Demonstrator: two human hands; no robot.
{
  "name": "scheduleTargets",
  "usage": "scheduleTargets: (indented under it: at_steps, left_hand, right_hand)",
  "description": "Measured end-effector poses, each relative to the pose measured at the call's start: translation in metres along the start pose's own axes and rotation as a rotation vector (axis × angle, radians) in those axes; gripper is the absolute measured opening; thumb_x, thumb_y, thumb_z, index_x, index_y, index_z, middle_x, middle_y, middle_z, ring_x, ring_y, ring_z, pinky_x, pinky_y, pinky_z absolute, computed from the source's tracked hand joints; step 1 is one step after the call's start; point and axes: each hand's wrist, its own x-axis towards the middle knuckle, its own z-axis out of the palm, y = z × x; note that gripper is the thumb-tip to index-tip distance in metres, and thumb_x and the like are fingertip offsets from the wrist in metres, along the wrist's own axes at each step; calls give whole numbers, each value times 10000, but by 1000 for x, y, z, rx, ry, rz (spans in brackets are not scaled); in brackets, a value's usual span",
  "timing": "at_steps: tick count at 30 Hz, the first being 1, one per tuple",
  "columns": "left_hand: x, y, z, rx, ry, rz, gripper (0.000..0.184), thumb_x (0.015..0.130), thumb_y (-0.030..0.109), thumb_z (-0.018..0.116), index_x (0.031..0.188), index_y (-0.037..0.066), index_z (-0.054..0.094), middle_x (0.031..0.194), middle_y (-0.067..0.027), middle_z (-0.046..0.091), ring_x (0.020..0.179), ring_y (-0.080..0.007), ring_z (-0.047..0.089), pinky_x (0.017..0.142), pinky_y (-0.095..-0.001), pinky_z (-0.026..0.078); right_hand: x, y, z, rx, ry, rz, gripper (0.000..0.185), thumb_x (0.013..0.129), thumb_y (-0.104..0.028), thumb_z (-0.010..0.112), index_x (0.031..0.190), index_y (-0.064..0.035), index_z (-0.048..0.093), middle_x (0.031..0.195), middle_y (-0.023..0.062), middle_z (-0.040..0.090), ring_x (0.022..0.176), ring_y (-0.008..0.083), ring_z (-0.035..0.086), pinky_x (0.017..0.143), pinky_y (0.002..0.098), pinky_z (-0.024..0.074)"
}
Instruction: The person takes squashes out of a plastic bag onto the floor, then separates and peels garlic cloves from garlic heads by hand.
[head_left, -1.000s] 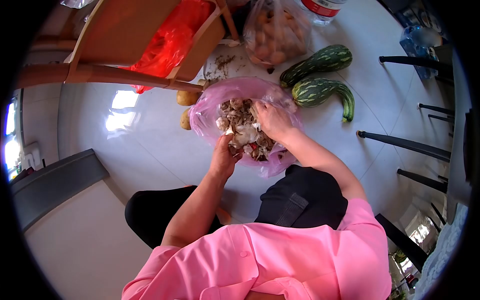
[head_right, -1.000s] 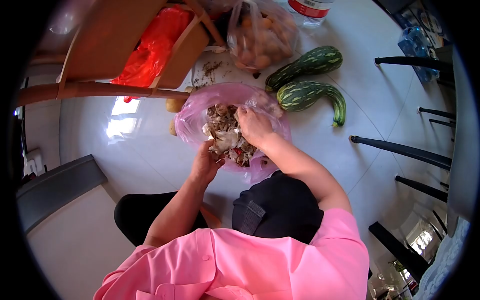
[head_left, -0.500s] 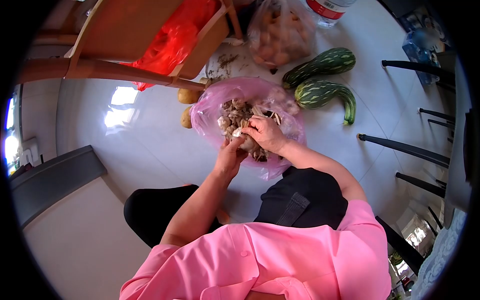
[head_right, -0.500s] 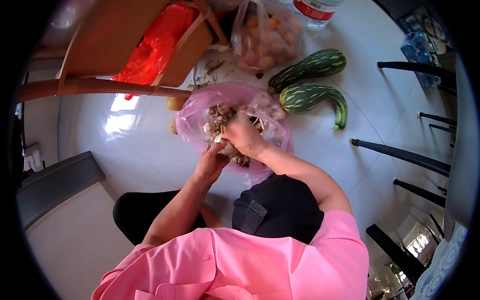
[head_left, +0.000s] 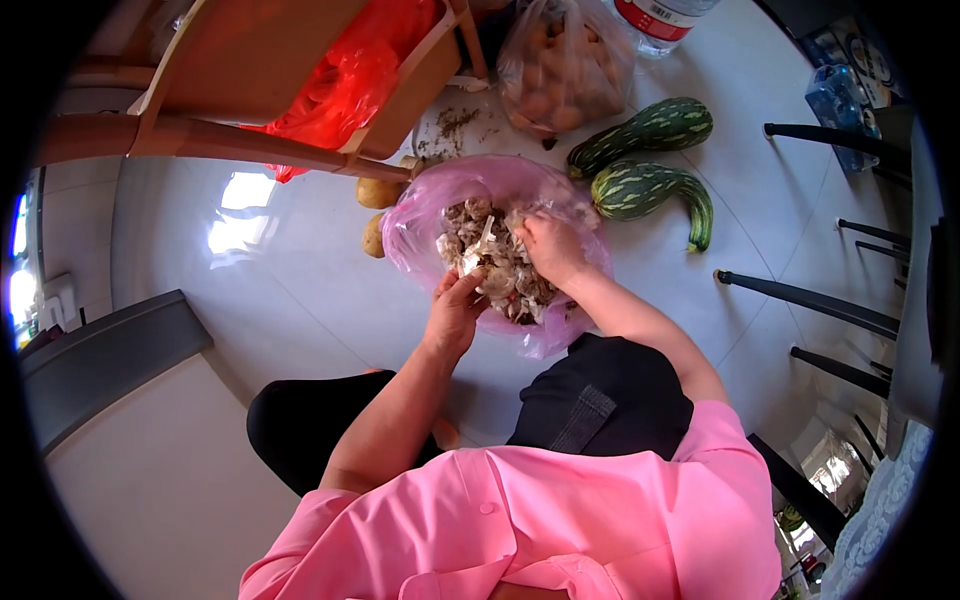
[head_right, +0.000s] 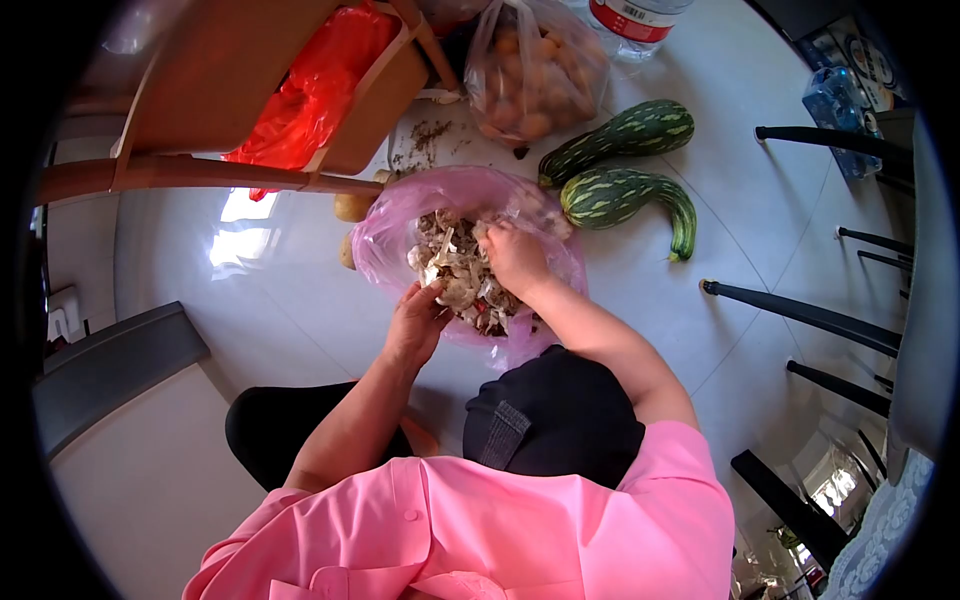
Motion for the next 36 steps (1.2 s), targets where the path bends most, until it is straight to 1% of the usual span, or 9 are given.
scheduleTargets:
  at_steps: [4, 6, 10, 16, 20, 25, 30, 32, 36]
  left_hand:
    - [3, -2, -4, -49, 16, -9, 234, 879, 150, 607, 1092, 93, 529, 1026, -22, 603, 901, -134, 559, 756, -290, 423]
    - [4, -2, -5, -60, 7, -9, 235, 882, 144, 601, 1100, 92, 530, 1032, -23, 603, 909, -138, 559, 772, -295, 425]
    - [-2, 2, 3, -89, -109, -20, 234, 915, 159, 550, 1132, 75, 534, 1053, -32, 593, 935, -167, 557, 843, -328, 445]
    - [2, -5, 0, 123, -84, 59, 246, 932, 208, 550, 1125, 58, 578, 1061, -48, 619, 966, -170, 588, 830, -326, 484]
    - [4, -3, -6, 14, -141, 15, 265, 930, 223, 550, 1131, 52, 574, 1069, -56, 620, 972, -180, 589, 866, -351, 475]
    - [5, -3, -8, -68, -173, -45, 328, 923, 249, 542, 1176, 39, 539, 1128, -79, 598, 1032, -210, 568, 945, -388, 435]
    - [5, -4, -4, -157, -170, -45, 332, 926, 233, 531, 1192, 36, 516, 1164, -82, 575, 1068, -204, 549, 944, -393, 434]
    - [6, -4, -5, -192, -181, -45, 331, 927, 231, 531, 1192, 34, 512, 1169, -83, 570, 1077, -202, 544, 951, -399, 430]
    - [7, -4, -5, 24, -167, 57, 287, 927, 179, 530, 1173, 33, 515, 1128, -77, 594, 1026, -197, 579, 919, -386, 467]
  right_hand:
    - [-4, -18, -9, -215, -195, -116, 257, 870, -266, 580, 891, -11, 603, 833, 184, 638, 782, 382, 597, 673, 440, 467]
    - [-1, -29, -18, 21, -340, 139, 395, 897, -375, 532, 938, 11, 606, 891, 217, 636, 871, 367, 611, 741, 447, 480]
    - [-11, -35, -16, 205, -515, 121, 496, 858, -457, 575, 1024, 9, 609, 912, 219, 642, 883, 359, 619, 767, 396, 480]
    - [-24, -27, -2, 412, -400, 57, 333, 879, -297, 587, 1004, 12, 602, 848, 227, 632, 810, 368, 617, 707, 407, 469]
    - [-22, -32, -6, 478, -342, -20, 262, 905, -242, 548, 979, 4, 601, 784, 228, 617, 752, 379, 613, 659, 411, 460]
    - [-22, -32, -4, 404, -347, 11, 254, 906, -229, 539, 986, 6, 594, 782, 231, 614, 746, 378, 610, 660, 408, 460]
    - [-24, -32, -5, 467, -318, 79, 248, 909, -204, 517, 988, 21, 584, 823, 228, 624, 777, 345, 617, 692, 387, 465]
    - [-21, -30, -6, 534, -391, 170, 295, 884, -239, 554, 1013, 24, 593, 866, 198, 647, 801, 283, 626, 735, 361, 472]
    - [-14, -28, -15, 441, -543, 216, 424, 807, -328, 657, 1058, 11, 614, 919, 163, 671, 823, 230, 631, 780, 332, 473]
